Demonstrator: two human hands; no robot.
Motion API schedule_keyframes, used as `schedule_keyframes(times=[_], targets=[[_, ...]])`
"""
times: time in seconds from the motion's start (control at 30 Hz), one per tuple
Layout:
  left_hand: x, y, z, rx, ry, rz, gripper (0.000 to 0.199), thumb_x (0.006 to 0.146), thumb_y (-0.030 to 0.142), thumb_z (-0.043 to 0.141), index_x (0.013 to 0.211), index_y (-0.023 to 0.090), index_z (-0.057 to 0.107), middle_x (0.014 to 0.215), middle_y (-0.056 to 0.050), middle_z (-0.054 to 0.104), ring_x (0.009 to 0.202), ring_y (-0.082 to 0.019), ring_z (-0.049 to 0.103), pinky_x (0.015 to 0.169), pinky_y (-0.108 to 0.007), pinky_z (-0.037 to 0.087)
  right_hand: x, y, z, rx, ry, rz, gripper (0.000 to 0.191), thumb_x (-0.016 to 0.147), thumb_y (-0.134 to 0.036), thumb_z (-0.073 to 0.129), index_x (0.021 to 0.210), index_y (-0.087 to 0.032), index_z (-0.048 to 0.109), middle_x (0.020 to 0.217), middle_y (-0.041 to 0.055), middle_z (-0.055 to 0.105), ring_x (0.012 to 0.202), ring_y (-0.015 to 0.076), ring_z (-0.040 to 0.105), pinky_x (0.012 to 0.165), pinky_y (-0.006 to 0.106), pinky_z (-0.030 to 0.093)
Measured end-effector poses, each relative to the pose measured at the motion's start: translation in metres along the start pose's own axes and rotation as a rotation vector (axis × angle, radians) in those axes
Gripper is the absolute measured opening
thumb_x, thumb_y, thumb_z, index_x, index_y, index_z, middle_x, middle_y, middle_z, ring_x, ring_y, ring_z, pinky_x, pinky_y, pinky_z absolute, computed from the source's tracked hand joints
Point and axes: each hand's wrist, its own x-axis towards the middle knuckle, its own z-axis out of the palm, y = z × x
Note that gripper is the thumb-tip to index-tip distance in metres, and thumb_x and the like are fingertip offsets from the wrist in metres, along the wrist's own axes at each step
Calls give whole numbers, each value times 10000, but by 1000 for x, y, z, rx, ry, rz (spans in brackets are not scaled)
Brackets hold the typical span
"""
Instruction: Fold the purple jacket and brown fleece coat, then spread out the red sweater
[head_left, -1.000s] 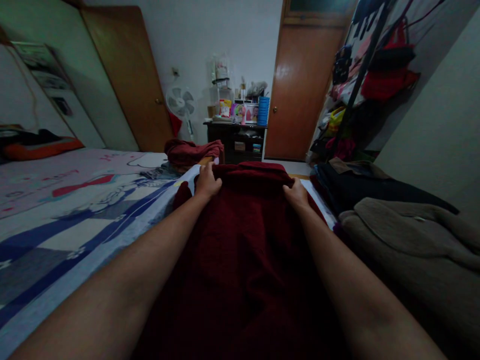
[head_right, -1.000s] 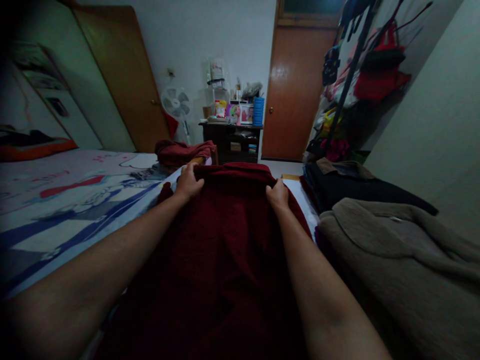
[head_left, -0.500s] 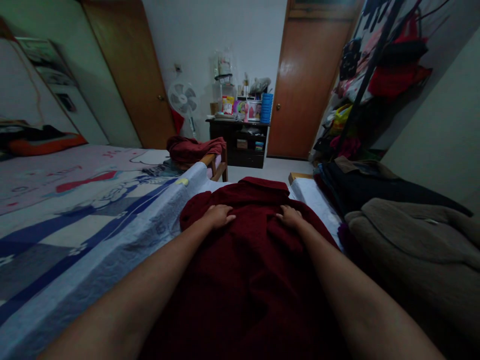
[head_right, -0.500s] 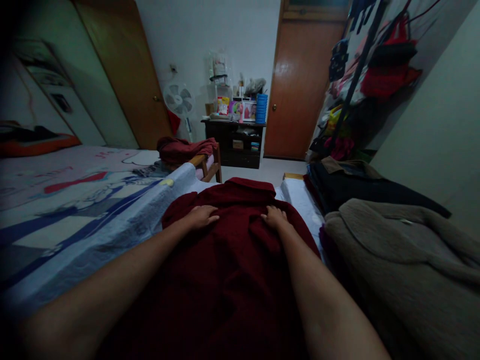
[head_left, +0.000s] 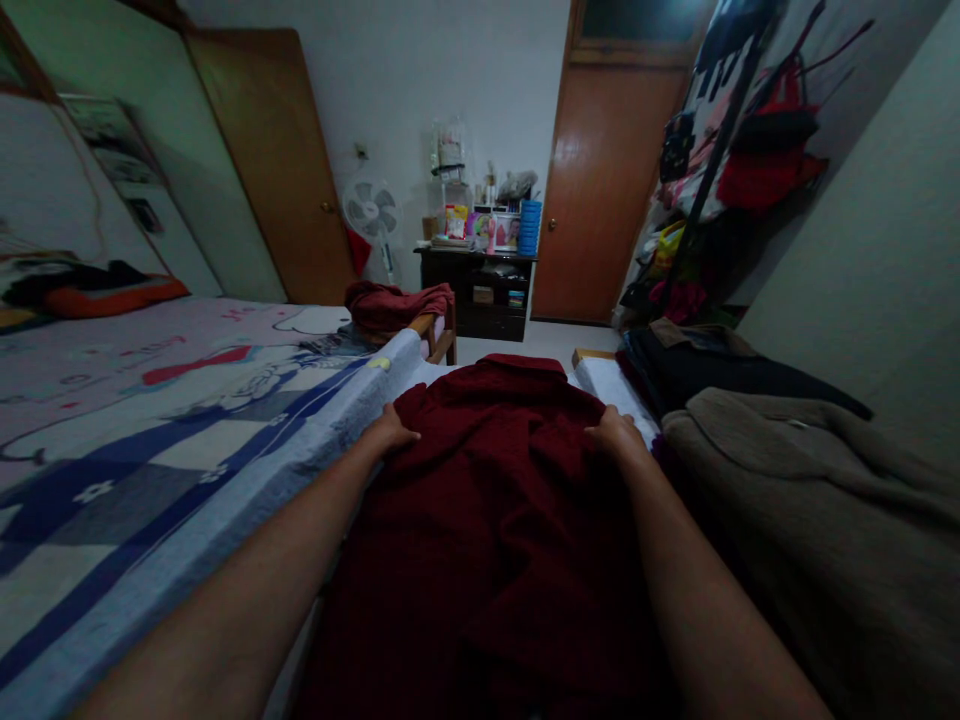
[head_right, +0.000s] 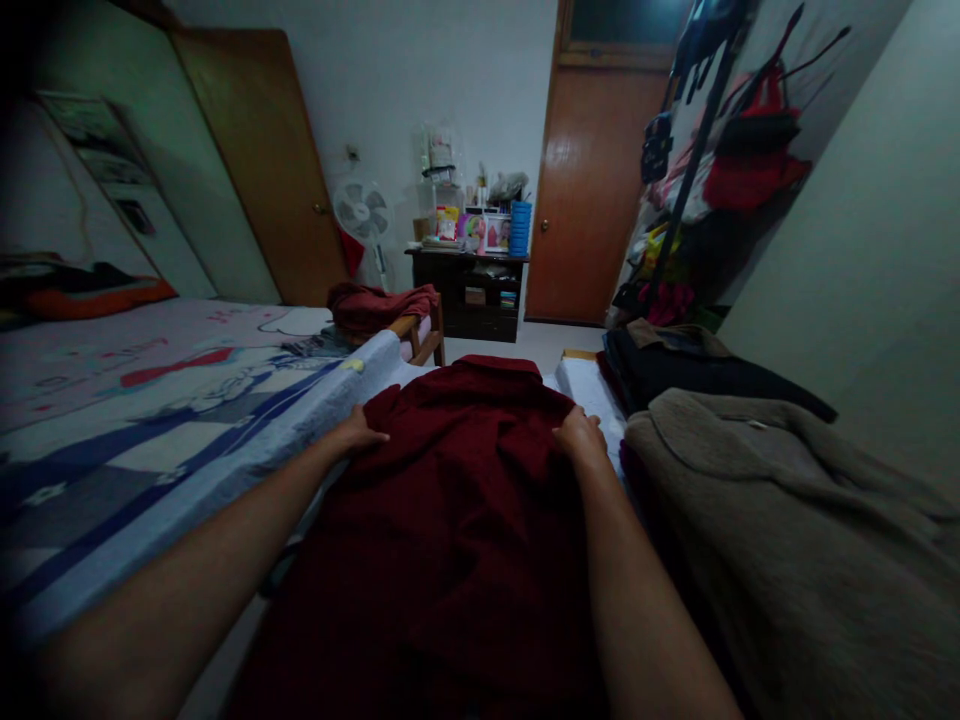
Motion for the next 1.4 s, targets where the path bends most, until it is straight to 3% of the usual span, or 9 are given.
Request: schedule_keyframes(times=[0.23,0.4,0.53,0.7,0.9,1.07,1.13,1.27,1.4], targets=[[-21,14,-26,13,127,116,386,808,328,606,1166,187,626,1125,-126,697,1051,-319,646,844,-359,498,-10,26,-3,-64,-72,7,513,817,-318,587,1255,-52,582,1136,245,668,1034,317,663,767,337,503],[-30,16,-68,68,445,144,475,878,275,541,1343,190,493,1236,-146,579,1108,-301,596,924,-397,481,-8,25,-12,-55,-33,-43,331,845,-246,539,1063,-65,711,1072,243,692,1023,325,662,780,329,484],[-33,12,-77,85,485,99,893,785,261,676,1502,85,172,1504,-265,231,1323,-387,394,1029,-455,410,-5,5,-27,-3,99,-111,340,849,-146,477,1124,-119,675,1126,186,674,1057,280,633,851,305,457],[-75,29,-53,311,389,287,668,782,336,673,1388,167,447,1560,-170,218,1345,-406,333,1078,-497,360,-7,-14,-37,28,382,-272,386,853,-170,498,1221,-96,588,1293,202,522,1164,271,542,994,328,397],[-193,54,7,99,-81,846,385,850,288,590,1226,204,590,1279,-72,582,1179,-236,496,1062,-371,387,-30,0,-20,-95,110,-250,470,794,-336,633,1230,-169,576,1349,179,462,1276,333,439,1007,421,408],[-267,64,53,9,-415,1031,897,649,541,765,1428,264,416,1494,-89,400,1341,-338,350,1095,-483,343,-47,16,-18,-78,46,13,546,835,-322,562,1347,-145,493,1298,225,534,1200,347,537,928,448,459],[-277,69,64,42,-429,1022,945,636,502,777,1455,258,373,1526,-109,352,1353,-372,327,1082,-512,345,-48,20,-21,-68,-9,5,488,846,-287,535,1312,-142,545,1245,222,591,1145,336,591,884,430,485],[-278,75,73,111,-409,1004,361,836,249,569,1196,247,595,1231,-79,611,1094,-267,556,921,-400,464,-41,19,-31,-76,-20,-57,359,826,-281,581,1115,-100,693,1114,230,669,1044,335,654,809,389,516],[-270,70,66,152,-363,997,215,849,121,473,942,219,640,973,-54,672,890,-211,598,779,-317,479,-26,6,-50,-55,92,-184,277,844,-274,577,1027,-137,733,996,176,715,963,270,679,788,311,509]])
